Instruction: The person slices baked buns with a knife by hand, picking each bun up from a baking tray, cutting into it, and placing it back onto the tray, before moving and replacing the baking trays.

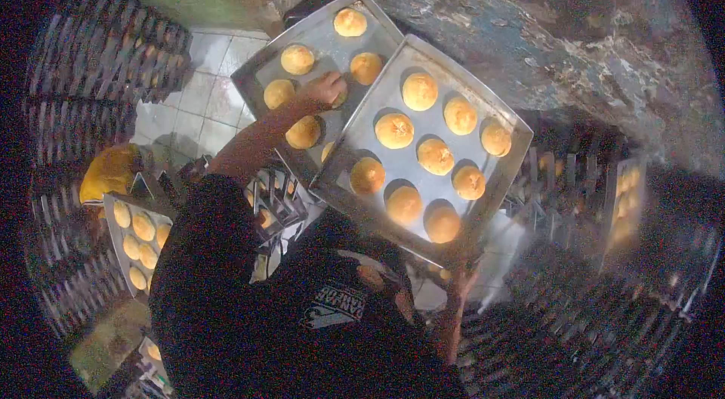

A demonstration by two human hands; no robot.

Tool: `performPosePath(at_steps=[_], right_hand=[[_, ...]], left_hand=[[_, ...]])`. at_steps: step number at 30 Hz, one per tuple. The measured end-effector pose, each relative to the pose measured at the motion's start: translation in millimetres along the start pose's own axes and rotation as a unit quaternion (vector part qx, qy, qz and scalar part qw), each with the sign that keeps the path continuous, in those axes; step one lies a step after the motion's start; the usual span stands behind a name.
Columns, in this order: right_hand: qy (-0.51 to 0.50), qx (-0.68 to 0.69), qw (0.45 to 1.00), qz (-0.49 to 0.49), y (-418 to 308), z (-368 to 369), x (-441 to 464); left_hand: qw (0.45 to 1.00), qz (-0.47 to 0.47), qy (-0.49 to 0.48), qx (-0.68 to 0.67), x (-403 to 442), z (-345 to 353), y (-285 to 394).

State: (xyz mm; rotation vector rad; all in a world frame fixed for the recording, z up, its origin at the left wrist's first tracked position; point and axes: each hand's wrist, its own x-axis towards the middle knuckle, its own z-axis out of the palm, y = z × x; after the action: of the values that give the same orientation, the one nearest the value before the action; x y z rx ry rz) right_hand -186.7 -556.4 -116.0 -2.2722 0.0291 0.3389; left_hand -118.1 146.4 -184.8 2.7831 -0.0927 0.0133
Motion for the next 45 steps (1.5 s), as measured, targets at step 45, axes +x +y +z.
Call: performPosePath(at_steps=[45], right_hand=[[0.009, 0.224, 0.972, 0.066, -129, 20, 1]], left_hand=[[0.957, 0.174, -0.231, 0.016, 42, -45, 15]])
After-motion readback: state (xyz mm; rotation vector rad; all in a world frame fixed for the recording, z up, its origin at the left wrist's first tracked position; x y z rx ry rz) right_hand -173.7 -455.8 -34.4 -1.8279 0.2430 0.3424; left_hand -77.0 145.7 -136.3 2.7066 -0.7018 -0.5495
